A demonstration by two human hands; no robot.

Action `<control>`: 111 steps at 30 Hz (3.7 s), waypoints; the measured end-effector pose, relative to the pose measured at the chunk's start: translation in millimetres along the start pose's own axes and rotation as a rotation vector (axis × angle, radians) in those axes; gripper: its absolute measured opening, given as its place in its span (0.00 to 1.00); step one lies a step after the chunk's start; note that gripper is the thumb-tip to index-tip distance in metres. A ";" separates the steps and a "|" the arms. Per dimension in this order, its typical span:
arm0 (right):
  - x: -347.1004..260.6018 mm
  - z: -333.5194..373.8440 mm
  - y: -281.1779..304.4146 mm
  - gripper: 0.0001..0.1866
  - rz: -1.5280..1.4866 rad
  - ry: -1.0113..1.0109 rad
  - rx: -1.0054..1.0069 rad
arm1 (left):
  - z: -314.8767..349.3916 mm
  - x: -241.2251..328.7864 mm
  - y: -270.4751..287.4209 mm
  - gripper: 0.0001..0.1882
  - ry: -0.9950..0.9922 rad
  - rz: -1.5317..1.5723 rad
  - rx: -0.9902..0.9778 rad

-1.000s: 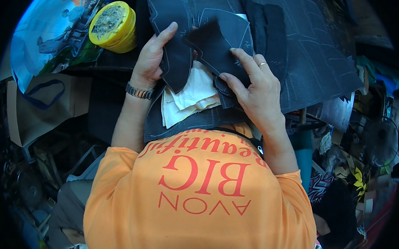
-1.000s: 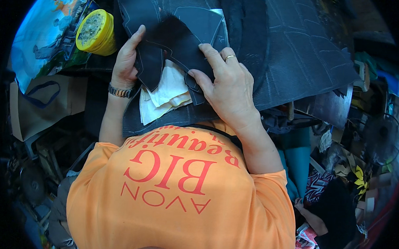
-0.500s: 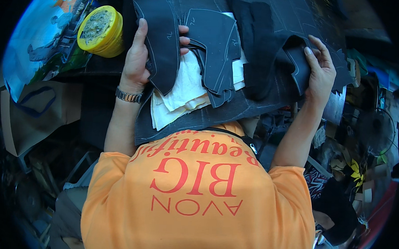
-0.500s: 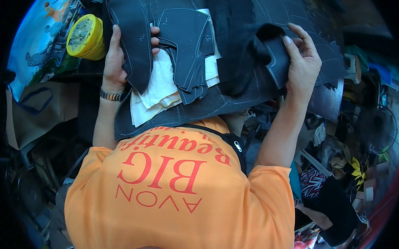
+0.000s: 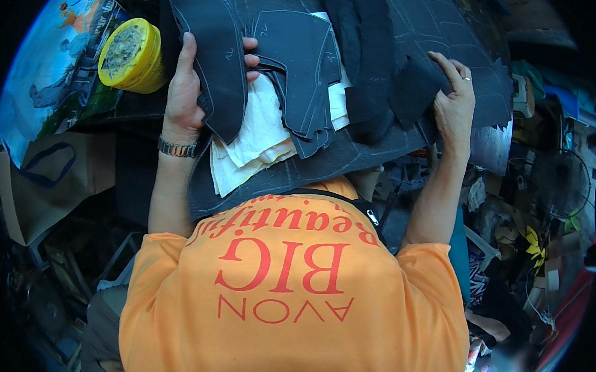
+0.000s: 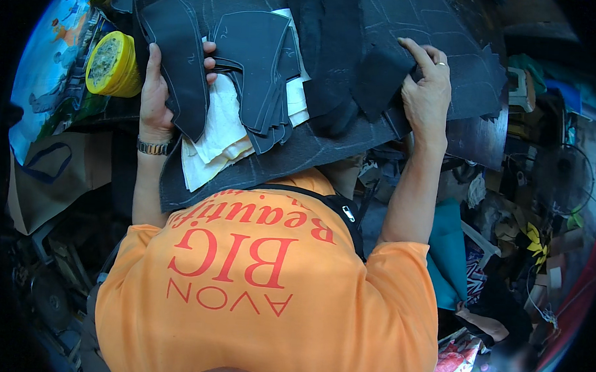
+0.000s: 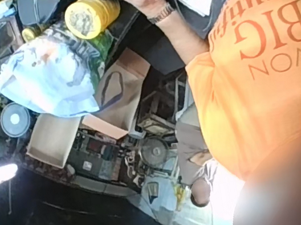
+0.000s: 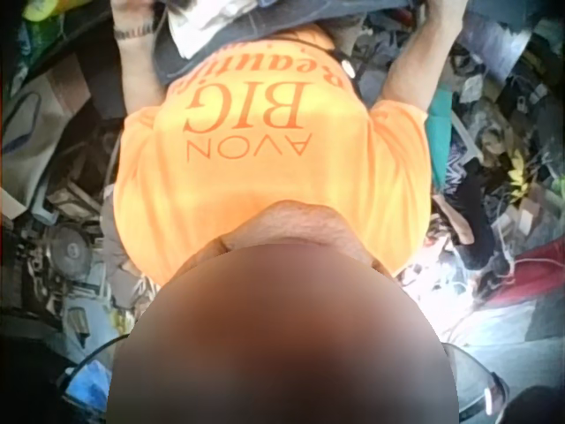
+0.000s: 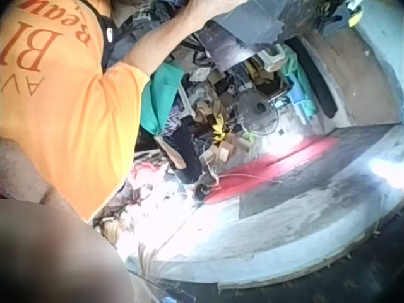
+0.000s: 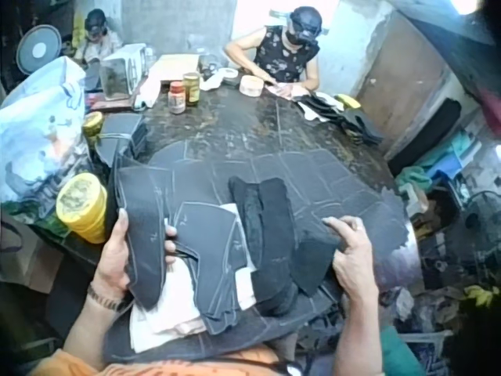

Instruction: The person repeatedly hammers a teal foam piece against a curved metal anvil to shape its edge, then uses shears to trim the edge. The person also handles black foam pieces and paper templates, placing them on the worktable.

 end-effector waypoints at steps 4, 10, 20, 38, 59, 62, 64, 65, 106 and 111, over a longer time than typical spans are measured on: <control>5.5 -10.2 -10.5 0.18 -0.367 -0.033 -0.045 | 0.4 -0.6 0.3 0.45 -0.007 0.005 0.038; 20.8 -30.7 -35.2 0.25 -0.269 -0.335 0.025 | 1.2 -0.7 -0.4 0.44 -0.009 0.004 0.032; -81.6 5.4 -28.9 0.28 0.071 0.142 -0.197 | -0.1 -2.3 -0.8 0.41 -0.023 0.053 -0.011; -38.8 -8.0 -16.7 0.21 -0.525 -0.432 -0.163 | 1.7 -2.0 -1.9 0.38 -0.001 0.065 -0.032; -11.6 5.2 -19.0 0.36 -1.138 -0.806 -0.228 | 1.9 -2.6 -1.0 0.40 -0.013 0.031 0.029; -15.4 7.2 -21.3 0.36 -1.184 -0.824 -0.228 | 2.9 -2.4 -2.6 0.42 -0.038 0.041 0.003; -19.3 9.6 -22.7 0.36 -1.236 -0.830 -0.250 | 2.7 -2.4 -1.8 0.43 -0.042 0.019 0.035; -21.3 11.1 -23.3 0.36 -1.262 -0.833 -0.262 | 2.4 -2.3 -1.1 0.43 -0.043 0.011 0.049; -0.1 -14.1 -11.6 0.32 -1.280 -0.823 -0.069 | -1.0 -1.9 -2.2 0.43 -0.044 0.077 -0.068; -5.9 -21.8 -16.1 0.32 -1.310 -0.744 -0.096 | -1.0 -0.8 -2.9 0.42 -0.055 0.066 -0.072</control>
Point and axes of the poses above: each hand's wrist, its own z-axis away from the middle knuckle, its own y-axis out of the back of the hand, x = y × z, the point moved 3 cm from there along -z, towards the middle knuckle, and after that the axes turned 6 degrees about x, right-handed, at the moved point
